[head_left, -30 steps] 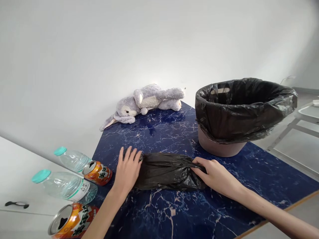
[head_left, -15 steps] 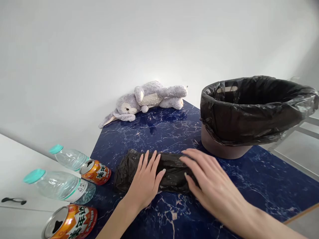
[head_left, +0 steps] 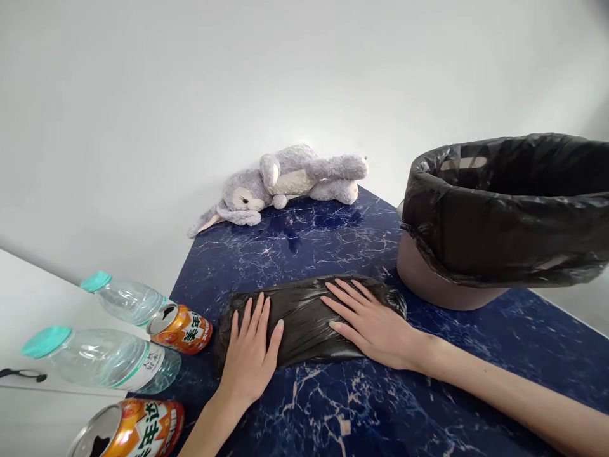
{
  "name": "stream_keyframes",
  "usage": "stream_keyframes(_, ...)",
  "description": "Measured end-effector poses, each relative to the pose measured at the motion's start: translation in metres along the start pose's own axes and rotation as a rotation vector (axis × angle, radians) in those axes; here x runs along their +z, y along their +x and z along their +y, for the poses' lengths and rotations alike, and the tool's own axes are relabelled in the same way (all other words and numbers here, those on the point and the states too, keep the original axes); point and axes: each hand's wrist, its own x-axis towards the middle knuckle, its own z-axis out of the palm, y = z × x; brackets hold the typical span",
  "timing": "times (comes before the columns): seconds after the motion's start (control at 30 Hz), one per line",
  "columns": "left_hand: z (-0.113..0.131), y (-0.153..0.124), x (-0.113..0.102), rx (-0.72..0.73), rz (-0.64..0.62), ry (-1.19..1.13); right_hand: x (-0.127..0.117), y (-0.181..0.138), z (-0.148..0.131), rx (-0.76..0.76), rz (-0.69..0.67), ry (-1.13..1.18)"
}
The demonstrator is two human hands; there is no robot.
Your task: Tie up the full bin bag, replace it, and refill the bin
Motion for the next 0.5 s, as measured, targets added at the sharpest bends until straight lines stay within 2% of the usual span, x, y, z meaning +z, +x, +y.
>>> stream_keyframes(0.13,-0.012,0.0,-0.001,-0.045,-0.048,0.037,-0.003,0.011,0.015,-0.042,-0.041,0.047)
stream_keyframes(0.5,-0.017,-0.003,0.011,-0.045,0.086,0.035,-0.005,0.032,0.037,-0.128,-0.054,0.054)
